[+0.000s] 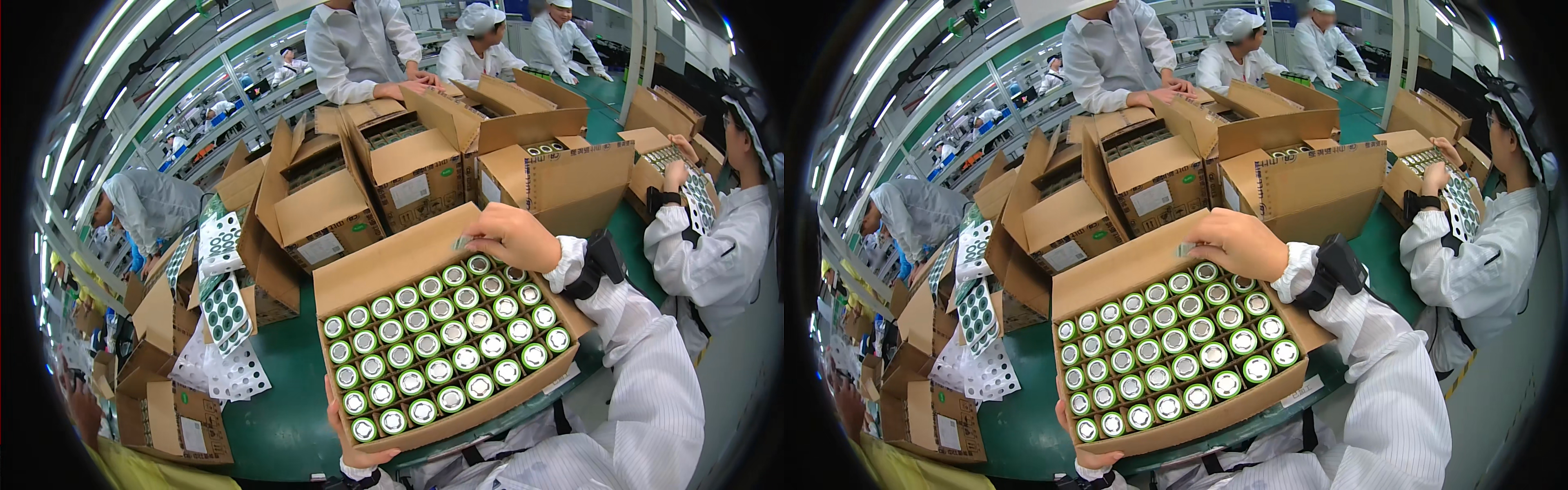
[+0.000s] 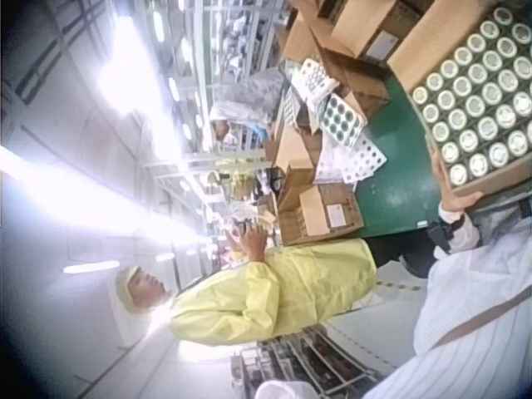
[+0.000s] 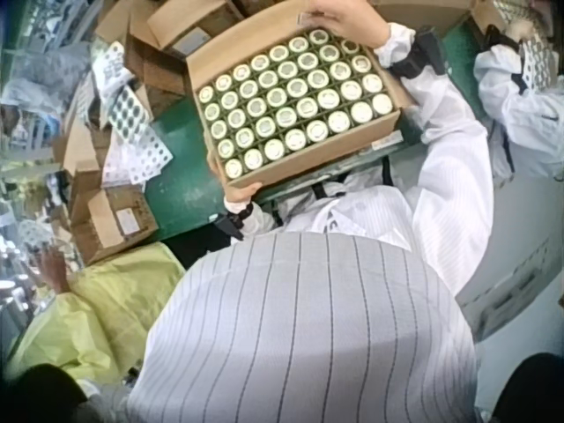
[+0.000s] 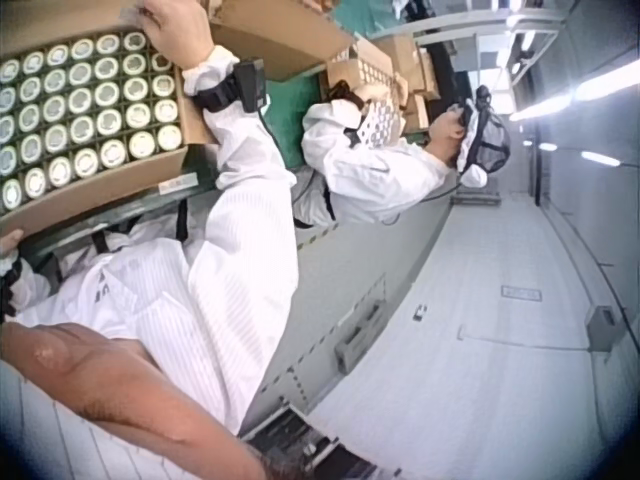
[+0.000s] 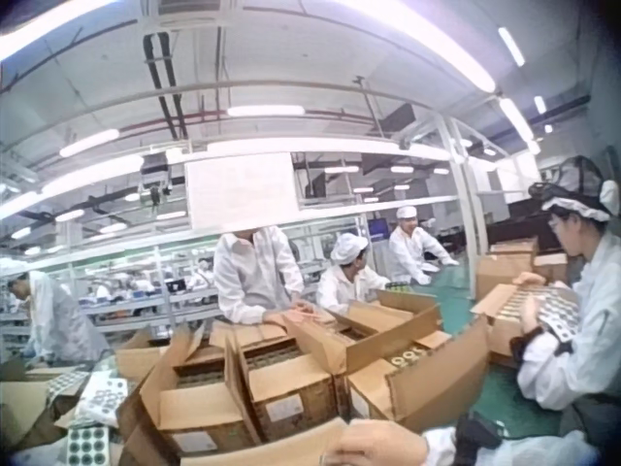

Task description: Applying circular green adhesive insulators to the tops of cylindrical batteries arranged in a box.

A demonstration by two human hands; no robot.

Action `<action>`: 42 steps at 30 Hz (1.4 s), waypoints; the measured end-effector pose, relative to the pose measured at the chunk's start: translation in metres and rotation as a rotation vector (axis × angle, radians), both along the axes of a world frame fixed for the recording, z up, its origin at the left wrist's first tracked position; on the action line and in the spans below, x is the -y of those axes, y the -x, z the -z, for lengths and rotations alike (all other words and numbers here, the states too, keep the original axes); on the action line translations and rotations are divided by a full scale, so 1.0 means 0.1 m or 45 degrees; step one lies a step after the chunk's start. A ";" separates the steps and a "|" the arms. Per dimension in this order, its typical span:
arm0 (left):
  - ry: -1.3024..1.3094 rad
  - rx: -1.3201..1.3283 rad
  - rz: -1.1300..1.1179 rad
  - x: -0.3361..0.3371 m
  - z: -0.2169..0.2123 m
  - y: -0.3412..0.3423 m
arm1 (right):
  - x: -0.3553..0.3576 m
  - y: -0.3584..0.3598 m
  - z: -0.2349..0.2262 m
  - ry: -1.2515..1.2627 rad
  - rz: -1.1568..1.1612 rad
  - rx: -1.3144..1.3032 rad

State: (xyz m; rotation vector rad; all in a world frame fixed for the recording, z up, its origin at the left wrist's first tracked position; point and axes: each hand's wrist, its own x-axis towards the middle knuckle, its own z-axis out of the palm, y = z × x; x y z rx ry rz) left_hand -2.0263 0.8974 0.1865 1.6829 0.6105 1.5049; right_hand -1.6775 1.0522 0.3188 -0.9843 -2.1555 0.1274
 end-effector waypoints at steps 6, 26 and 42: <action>-0.033 -0.019 -0.013 0.00 -0.03 0.01 | 0.00 0.25 -0.09 -0.009 -0.188 0.070; -0.046 -0.096 0.029 -0.01 -0.16 -0.02 | -0.09 0.59 -0.05 -0.329 -0.200 0.298; -0.085 -0.124 -0.004 -0.02 -0.04 0.02 | -0.11 0.74 -0.18 -0.532 -0.361 0.383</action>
